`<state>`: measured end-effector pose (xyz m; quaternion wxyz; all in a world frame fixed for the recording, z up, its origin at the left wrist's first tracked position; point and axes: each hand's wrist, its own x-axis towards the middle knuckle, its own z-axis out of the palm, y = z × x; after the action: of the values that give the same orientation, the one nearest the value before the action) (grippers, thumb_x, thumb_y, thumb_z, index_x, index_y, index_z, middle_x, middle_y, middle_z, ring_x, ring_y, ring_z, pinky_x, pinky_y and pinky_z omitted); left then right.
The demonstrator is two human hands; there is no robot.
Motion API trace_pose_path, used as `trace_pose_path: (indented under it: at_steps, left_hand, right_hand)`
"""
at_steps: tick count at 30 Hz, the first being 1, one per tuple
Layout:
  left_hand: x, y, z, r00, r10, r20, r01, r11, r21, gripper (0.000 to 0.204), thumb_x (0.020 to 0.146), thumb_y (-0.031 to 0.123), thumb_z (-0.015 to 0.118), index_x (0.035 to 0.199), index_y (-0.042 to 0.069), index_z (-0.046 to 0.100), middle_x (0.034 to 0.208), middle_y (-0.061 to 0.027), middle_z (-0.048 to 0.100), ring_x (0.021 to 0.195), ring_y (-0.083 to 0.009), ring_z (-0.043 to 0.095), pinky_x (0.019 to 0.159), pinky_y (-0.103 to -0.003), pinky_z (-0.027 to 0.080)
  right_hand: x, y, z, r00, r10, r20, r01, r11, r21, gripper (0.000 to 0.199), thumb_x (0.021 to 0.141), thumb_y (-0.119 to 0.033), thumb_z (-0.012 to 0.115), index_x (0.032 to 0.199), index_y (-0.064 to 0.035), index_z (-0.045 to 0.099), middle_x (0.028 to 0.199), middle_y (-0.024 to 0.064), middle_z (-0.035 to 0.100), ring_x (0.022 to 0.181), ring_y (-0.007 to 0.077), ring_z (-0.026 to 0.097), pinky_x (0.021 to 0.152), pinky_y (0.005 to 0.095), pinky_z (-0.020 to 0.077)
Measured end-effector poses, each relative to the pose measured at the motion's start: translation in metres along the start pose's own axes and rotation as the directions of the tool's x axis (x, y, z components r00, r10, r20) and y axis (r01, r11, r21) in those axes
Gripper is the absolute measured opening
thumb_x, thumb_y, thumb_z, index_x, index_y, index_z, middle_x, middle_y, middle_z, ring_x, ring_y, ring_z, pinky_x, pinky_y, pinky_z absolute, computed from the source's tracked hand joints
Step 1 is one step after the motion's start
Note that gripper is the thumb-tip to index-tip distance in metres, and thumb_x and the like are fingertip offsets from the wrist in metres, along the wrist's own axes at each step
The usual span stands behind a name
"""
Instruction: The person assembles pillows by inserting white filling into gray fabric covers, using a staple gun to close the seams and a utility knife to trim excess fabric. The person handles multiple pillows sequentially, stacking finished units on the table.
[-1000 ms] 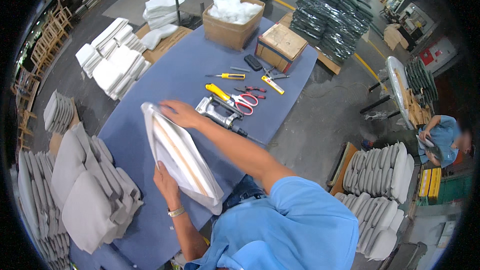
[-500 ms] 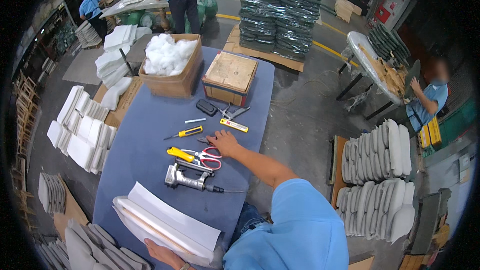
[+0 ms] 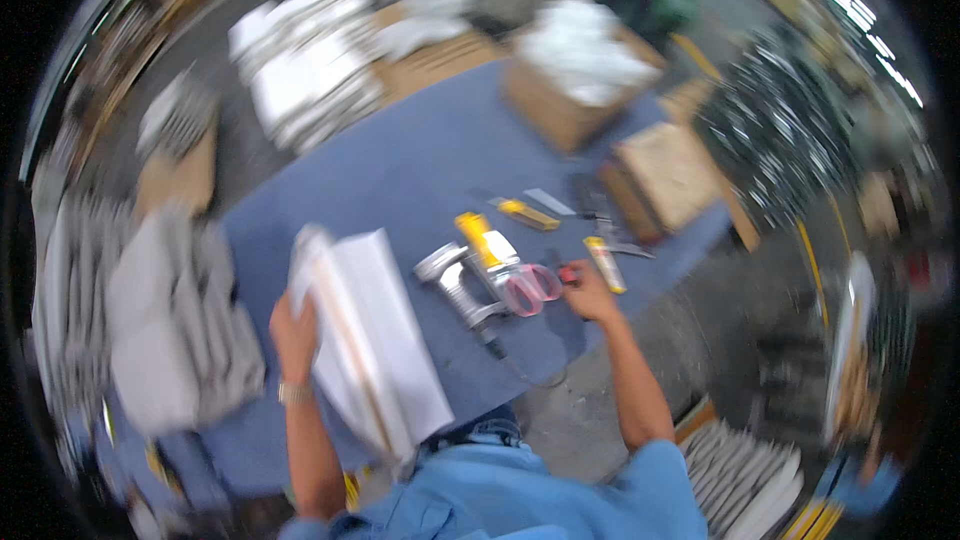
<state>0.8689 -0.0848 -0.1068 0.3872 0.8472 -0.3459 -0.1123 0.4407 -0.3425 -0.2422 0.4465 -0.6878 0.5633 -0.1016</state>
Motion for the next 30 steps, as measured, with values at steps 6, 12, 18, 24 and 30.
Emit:
trace_pose_path:
  at_steps: [6,12,18,24,30]
  left_hand:
    - [0.04,-0.003,-0.008,0.996,-0.009,-0.094,0.029,0.977,0.21,0.03,0.094,0.027,0.063,0.109,0.004,0.075,0.09,-0.0217,0.073,0.085,-0.044,0.07,0.075,-0.05,0.054]
    - [0.046,-0.015,0.008,0.984,0.005,-0.177,-0.003,1.0,0.012,0.027,0.094,0.025,0.064,0.107,0.005,0.076,0.1,-0.0178,0.075,0.089,-0.0404,0.071,0.076,-0.047,0.055]
    - [0.071,-0.027,0.006,0.992,-0.05,-0.115,0.038,0.994,-0.106,0.027,0.096,0.028,0.065,0.105,0.005,0.077,0.102,-0.0158,0.075,0.09,-0.0382,0.071,0.078,-0.045,0.055]
    - [0.068,-0.027,0.007,0.993,-0.012,-0.119,-0.019,0.966,-0.259,0.025,0.097,0.026,0.065,0.105,0.006,0.077,0.106,-0.0109,0.075,0.088,-0.035,0.071,0.076,-0.042,0.055]
    - [0.066,-0.029,0.022,0.971,0.091,-0.22,-0.146,0.958,-0.245,0.019,0.094,0.02,0.068,0.106,0.008,0.078,0.112,-0.0078,0.074,0.089,-0.0324,0.071,0.077,-0.04,0.056]
  right_hand:
    - [-0.015,-0.179,0.006,0.957,-0.194,0.216,0.133,0.954,0.269,0.021,0.099,-0.02,0.065,0.107,-0.0009,0.065,0.088,0.0046,0.067,0.078,0.0125,0.064,0.068,0.0302,0.0545]
    - [-0.039,-0.325,0.066,0.813,-0.325,0.483,0.217,0.939,0.266,0.029,0.102,-0.027,0.063,0.102,0.0009,0.071,0.084,0.0009,0.066,0.08,0.0084,0.06,0.069,0.0268,0.0479]
    - [-0.008,-0.368,0.126,0.702,-0.094,0.706,0.182,0.982,-0.051,0.034,0.097,-0.031,0.064,0.1,0.0007,0.074,0.075,0.0037,0.06,0.069,0.0141,0.053,0.064,0.0322,0.0419]
    - [0.014,-0.387,0.152,0.747,0.047,0.663,0.19,0.941,-0.281,0.039,0.094,-0.034,0.064,0.101,0.0034,0.074,0.074,0.0066,0.059,0.069,0.0182,0.052,0.065,0.0353,0.0419]
    - [0.016,-0.419,0.144,0.716,0.131,0.685,0.285,0.842,-0.459,0.039,0.092,-0.032,0.065,0.095,0.0057,0.071,0.072,0.0062,0.058,0.067,0.0182,0.053,0.063,0.0357,0.0433]
